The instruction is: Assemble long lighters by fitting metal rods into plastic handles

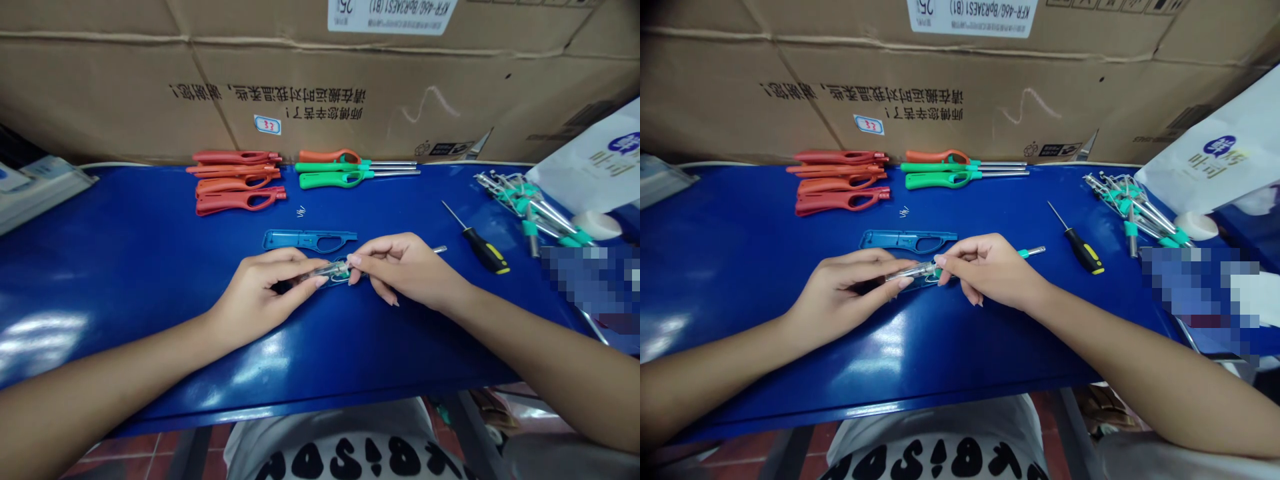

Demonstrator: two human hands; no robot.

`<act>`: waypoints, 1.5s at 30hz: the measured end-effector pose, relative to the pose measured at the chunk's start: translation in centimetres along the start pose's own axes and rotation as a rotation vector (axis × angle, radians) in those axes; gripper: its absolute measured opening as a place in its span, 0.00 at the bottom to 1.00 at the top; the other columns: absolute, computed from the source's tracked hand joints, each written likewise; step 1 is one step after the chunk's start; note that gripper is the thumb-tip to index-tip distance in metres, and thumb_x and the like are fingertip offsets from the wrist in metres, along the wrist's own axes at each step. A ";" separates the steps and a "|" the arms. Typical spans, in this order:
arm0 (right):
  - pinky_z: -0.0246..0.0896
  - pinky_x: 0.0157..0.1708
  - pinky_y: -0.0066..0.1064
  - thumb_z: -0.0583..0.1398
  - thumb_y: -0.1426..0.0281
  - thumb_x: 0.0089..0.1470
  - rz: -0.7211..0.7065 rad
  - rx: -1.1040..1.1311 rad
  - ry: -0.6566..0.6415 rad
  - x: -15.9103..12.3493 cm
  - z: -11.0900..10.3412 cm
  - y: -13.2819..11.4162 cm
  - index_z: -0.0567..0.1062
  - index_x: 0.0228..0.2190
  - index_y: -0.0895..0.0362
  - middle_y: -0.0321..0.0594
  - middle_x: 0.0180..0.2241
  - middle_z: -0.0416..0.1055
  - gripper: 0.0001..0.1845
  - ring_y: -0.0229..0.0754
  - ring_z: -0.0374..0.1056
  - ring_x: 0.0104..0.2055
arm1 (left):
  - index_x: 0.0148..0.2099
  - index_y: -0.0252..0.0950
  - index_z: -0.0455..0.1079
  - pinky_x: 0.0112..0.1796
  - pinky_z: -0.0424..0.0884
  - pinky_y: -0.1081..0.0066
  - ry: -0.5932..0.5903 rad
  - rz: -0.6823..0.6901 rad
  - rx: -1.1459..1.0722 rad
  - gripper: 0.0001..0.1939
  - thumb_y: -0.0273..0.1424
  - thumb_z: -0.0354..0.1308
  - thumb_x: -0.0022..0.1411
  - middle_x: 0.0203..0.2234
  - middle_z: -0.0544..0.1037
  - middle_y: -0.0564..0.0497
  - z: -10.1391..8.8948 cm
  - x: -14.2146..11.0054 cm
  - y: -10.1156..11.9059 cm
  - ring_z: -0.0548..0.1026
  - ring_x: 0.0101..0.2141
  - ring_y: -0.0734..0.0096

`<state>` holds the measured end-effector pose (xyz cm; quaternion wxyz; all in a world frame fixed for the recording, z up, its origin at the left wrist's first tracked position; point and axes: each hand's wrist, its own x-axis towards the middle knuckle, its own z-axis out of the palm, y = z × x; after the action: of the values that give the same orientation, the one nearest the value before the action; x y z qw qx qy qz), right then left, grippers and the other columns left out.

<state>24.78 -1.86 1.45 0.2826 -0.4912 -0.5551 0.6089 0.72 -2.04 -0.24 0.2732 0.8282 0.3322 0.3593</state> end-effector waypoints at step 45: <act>0.69 0.51 0.45 0.59 0.65 0.65 -0.621 -1.110 -0.140 -0.2 -3.3 0.4 0.75 0.56 0.55 0.49 0.52 0.73 0.19 0.51 0.71 0.52 | 0.49 0.36 0.77 0.43 0.74 0.66 -0.254 0.078 0.241 0.10 0.27 0.56 0.69 0.38 0.80 0.47 -1.4 0.1 0.1 0.76 0.40 0.65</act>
<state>27.93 -0.83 1.47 0.1123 -0.3399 -0.9215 0.1510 -0.29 -1.72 0.74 0.1974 0.9059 0.3035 0.2197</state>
